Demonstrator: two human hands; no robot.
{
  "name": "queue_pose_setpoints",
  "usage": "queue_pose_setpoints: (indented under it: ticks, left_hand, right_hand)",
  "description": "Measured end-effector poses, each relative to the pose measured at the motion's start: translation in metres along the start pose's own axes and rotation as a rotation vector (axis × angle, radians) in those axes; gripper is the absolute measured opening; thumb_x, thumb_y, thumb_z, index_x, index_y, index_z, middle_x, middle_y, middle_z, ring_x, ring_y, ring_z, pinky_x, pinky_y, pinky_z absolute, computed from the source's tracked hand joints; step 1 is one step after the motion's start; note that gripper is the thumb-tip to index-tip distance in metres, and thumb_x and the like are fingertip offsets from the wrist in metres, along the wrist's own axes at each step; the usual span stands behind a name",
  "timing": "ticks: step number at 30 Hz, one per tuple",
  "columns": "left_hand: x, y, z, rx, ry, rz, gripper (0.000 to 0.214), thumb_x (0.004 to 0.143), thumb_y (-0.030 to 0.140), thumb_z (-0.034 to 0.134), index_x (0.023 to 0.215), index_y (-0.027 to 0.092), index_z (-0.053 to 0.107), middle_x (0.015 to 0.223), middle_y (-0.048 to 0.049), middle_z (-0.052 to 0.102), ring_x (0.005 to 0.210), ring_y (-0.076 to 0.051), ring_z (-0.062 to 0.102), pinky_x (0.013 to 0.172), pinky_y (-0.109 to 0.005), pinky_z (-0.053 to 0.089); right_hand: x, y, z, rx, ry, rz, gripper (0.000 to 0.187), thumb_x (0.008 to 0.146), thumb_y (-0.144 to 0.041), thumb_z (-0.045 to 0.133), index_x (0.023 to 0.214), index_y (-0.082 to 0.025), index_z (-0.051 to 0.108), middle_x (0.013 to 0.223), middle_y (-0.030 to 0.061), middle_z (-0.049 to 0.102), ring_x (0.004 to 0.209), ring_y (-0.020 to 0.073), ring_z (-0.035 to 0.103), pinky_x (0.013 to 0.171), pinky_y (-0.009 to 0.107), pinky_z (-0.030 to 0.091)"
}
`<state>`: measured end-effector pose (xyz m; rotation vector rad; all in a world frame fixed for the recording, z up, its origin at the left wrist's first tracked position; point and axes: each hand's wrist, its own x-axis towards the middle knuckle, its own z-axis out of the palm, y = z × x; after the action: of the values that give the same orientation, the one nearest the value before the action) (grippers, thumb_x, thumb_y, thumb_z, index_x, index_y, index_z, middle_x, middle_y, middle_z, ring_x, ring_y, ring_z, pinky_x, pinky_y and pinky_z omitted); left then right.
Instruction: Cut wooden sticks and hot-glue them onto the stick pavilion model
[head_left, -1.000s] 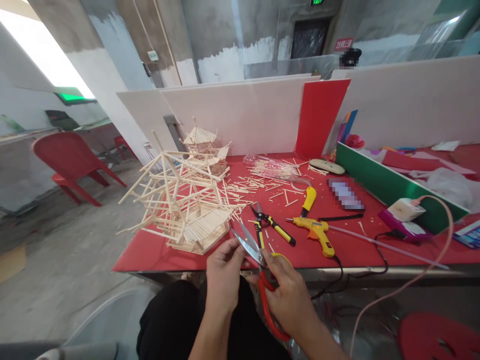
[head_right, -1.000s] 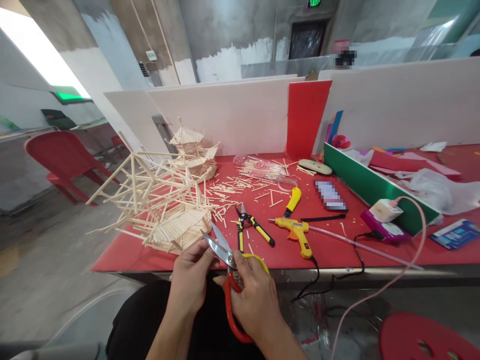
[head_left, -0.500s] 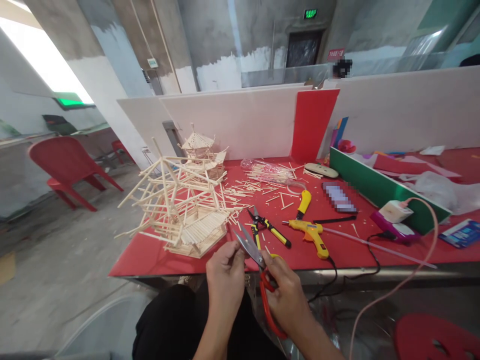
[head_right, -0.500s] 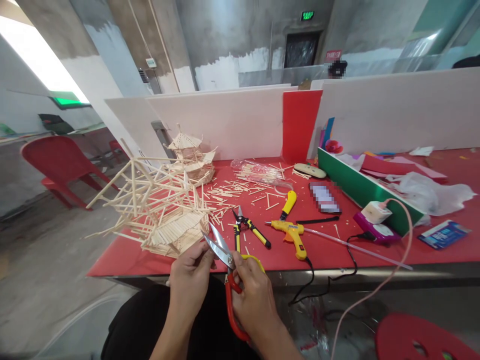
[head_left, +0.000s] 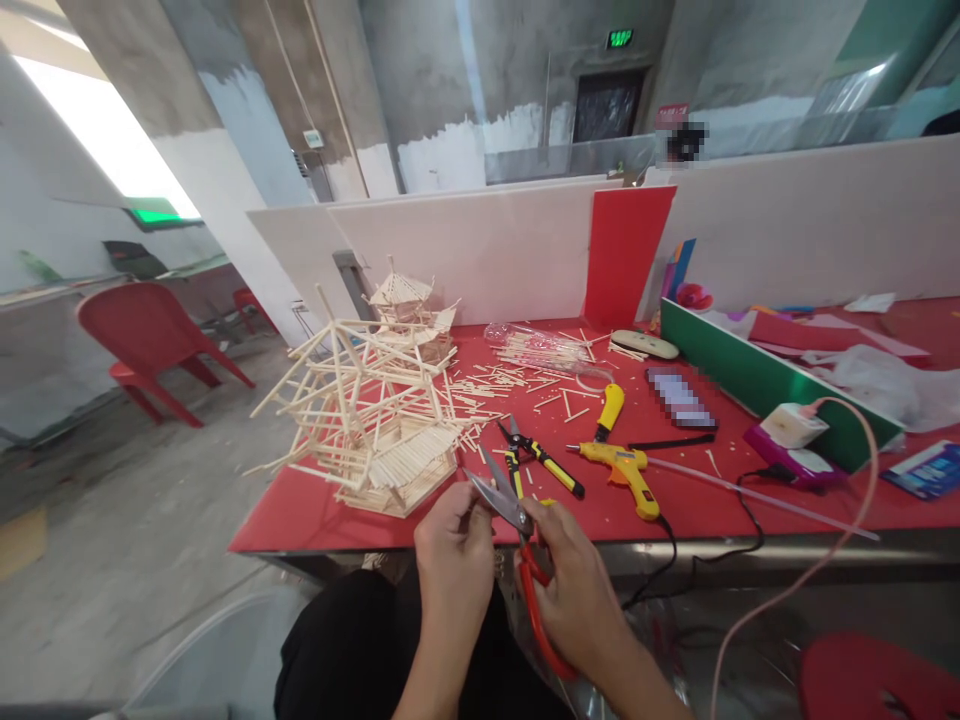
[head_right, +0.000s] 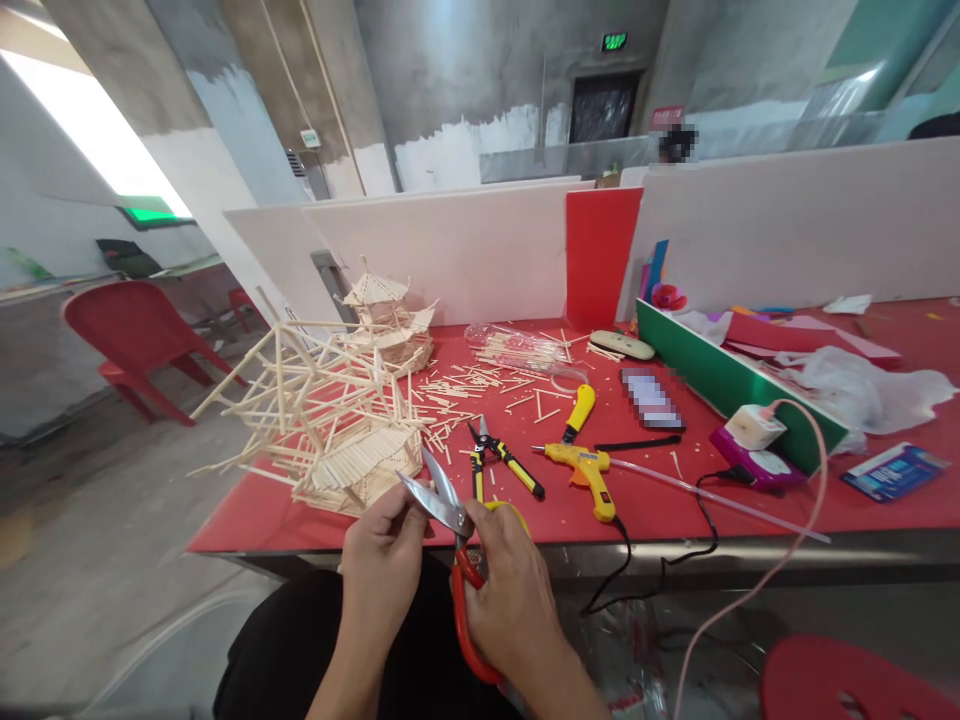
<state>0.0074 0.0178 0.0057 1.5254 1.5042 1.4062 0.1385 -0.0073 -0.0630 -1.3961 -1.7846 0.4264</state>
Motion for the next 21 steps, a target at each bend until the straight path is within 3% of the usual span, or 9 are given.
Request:
queue_pose_setpoints:
  ticks: [9,16,21]
  left_hand:
    - [-0.0026,-0.0039,-0.0028,0.073,0.021,0.071,0.024,0.084,0.019,0.051,0.060,0.019,0.050,0.061,0.0023,0.052,0.060,-0.011,0.049,0.058,-0.020,0.039]
    - [-0.0017,-0.0048,-0.0083,0.074,0.017,0.123,0.025,0.085,0.014,0.050,0.060,0.019,0.052,0.063,0.0018,0.054,0.060,-0.012,0.050,0.058,-0.021,0.040]
    - [-0.0049,-0.0071,-0.0088,-0.002,0.003,0.062,0.016,0.088,0.019,0.052,0.080,0.019,0.066,0.075,-0.0003,0.063,0.071,-0.014,0.059,0.067,-0.022,0.046]
  right_hand:
    - [-0.0005,-0.0056,-0.0005,-0.053,-0.059,0.042,0.060,0.077,-0.010,0.045,0.135,-0.025,0.045,0.108,0.0097,0.058,0.098,0.0251,0.060,0.083,0.043,0.053]
    - [0.0006,-0.0059,0.0030,-0.105,-0.022,-0.029,0.057,0.075,-0.008,0.044,0.130,-0.021,0.051,0.098,0.0086,0.063,0.088,0.0237,0.063,0.073,0.037,0.055]
    - [-0.0009,-0.0010,0.0082,-0.059,0.059,-0.123,0.057,0.074,-0.003,0.039,0.127,-0.018,0.053,0.101,0.0095,0.068,0.089,0.0199,0.066,0.074,0.030,0.055]
